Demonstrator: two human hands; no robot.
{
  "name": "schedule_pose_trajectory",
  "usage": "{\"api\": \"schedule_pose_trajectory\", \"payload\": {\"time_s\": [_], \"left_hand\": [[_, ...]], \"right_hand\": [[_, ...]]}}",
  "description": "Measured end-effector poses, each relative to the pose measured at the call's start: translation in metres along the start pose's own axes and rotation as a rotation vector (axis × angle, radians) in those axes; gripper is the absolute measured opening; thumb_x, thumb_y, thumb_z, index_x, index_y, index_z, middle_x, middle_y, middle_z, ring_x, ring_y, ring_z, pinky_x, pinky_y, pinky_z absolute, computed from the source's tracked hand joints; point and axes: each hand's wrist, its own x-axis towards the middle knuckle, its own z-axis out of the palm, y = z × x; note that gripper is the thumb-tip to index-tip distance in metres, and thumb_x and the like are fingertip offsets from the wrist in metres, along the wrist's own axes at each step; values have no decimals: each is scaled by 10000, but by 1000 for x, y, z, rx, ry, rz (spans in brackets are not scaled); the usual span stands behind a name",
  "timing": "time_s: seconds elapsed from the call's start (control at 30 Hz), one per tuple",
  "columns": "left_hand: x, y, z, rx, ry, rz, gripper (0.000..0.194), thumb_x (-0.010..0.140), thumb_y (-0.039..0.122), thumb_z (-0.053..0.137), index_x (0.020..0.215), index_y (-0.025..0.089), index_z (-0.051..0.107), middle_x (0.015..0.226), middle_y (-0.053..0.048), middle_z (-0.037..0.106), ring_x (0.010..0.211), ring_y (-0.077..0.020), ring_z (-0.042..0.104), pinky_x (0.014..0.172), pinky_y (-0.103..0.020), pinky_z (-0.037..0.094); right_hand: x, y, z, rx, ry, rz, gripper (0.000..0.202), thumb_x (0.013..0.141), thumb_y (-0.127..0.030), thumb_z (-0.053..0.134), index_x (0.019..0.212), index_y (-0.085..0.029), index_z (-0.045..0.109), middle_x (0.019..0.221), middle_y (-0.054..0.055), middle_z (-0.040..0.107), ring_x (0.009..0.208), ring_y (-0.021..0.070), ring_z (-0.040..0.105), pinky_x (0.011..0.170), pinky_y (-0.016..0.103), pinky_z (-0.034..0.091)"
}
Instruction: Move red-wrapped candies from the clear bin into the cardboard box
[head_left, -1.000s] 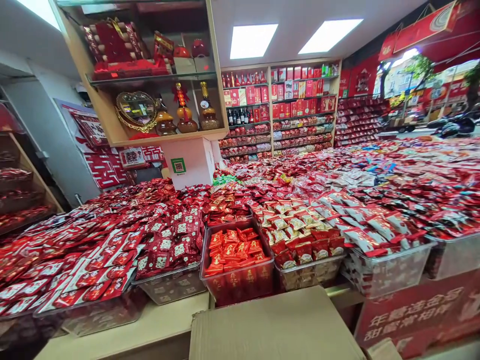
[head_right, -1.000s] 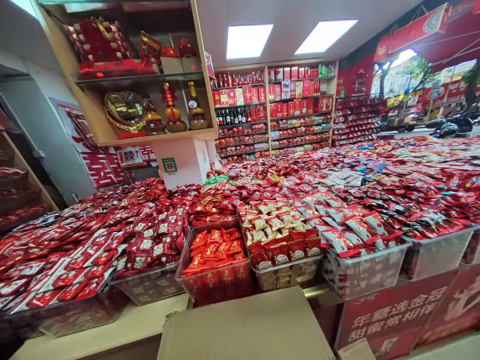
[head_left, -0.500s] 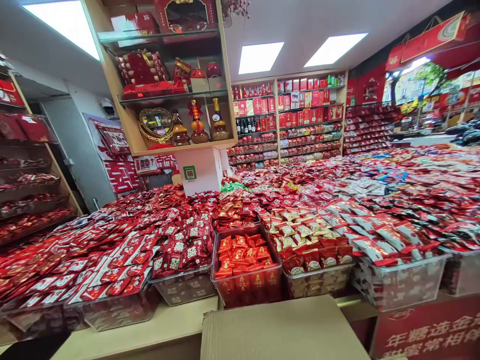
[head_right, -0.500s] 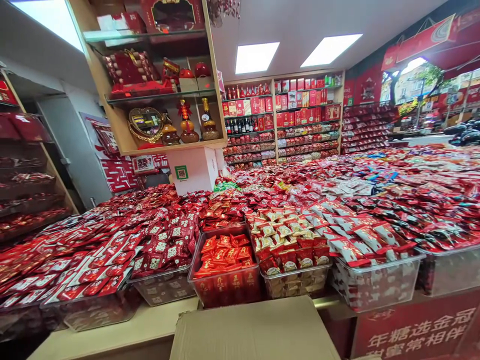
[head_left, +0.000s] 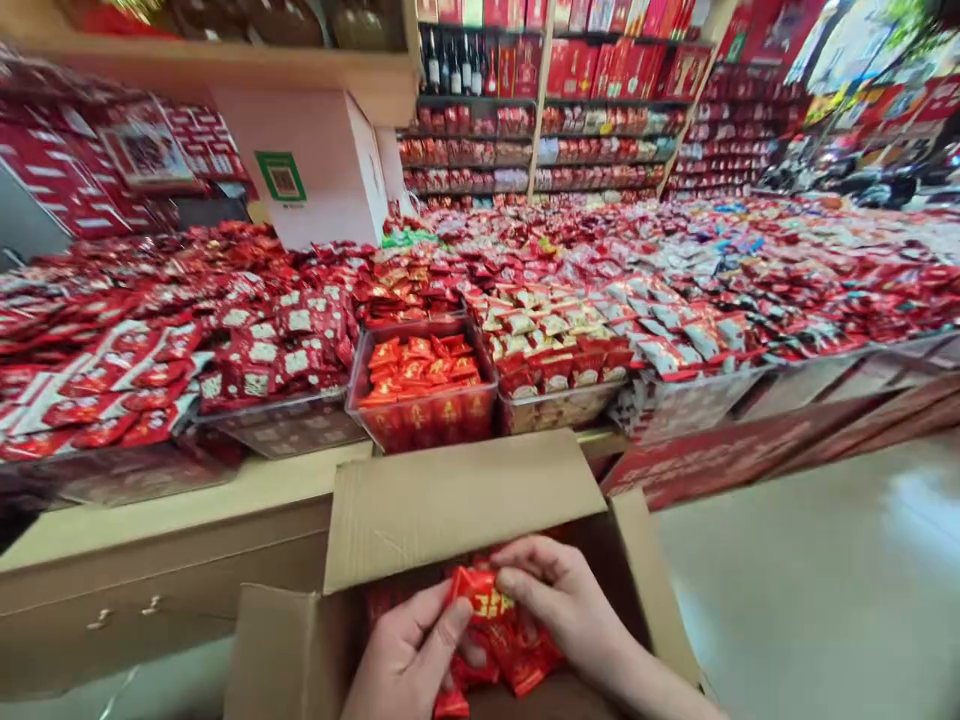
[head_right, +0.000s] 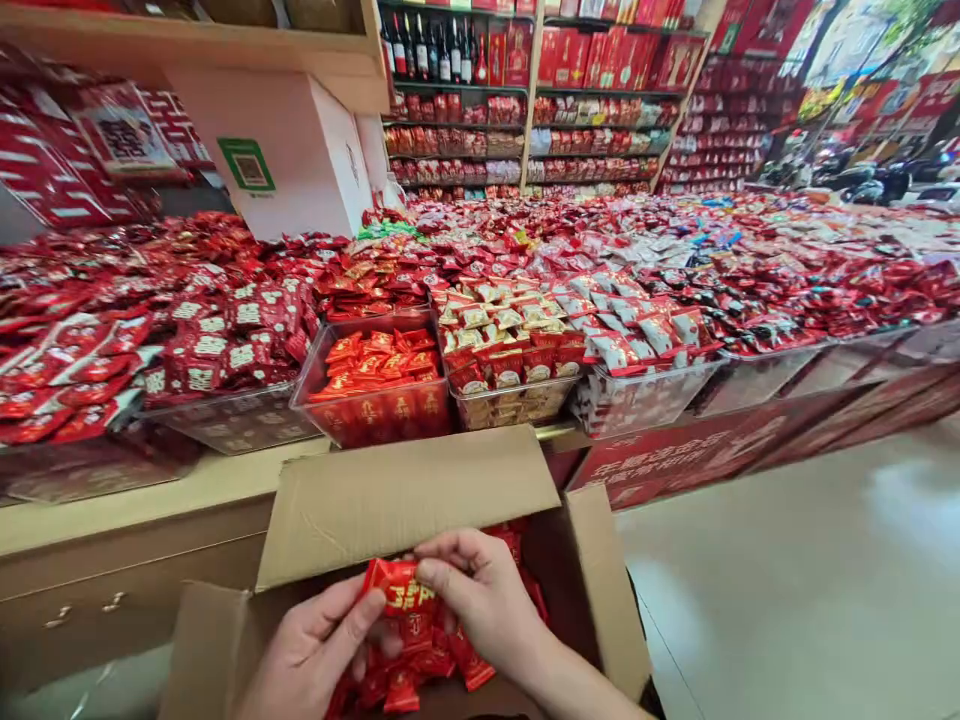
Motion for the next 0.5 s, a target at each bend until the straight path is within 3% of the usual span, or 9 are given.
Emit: {"api": "schedule_pose_trajectory", "payload": {"time_s": [0.13,0.3,0.4,0.5], "left_hand": [[12,11,-4,-43,-1,147,442,740,535,524,968,179,654,588,-1,663,469,-96,478,444,-201,369],[21,26,-2,-165,18,145,415,727,542,535,835,167,678,682,-35,697,508,-120,555,426,-197,372],[24,29,0,-169,70,140,460,700,583,533,812,162,682,690,-45,709,550,-144,595,439,-207,385],[27,26,-4,-93,153,134,509,574,603,639,867,189,684,774,-42,729,709,-193,641,601,-247,472]], "right_hand": [[9,-16,2,315,39,45,378,607,-474,682,757,-136,606,564,-40,551,328,16,357,319,164,279],[16,-18,3,442,45,66,428,634,-471,672,899,-151,570,618,-52,534,349,14,354,318,152,299],[20,-16,-1,373,20,57,373,663,-505,627,774,-158,543,545,-62,490,364,42,378,349,176,317],[22,-10,-5,142,-1,-15,358,665,-494,624,610,-152,533,504,-45,464,464,69,414,461,199,334]]}}
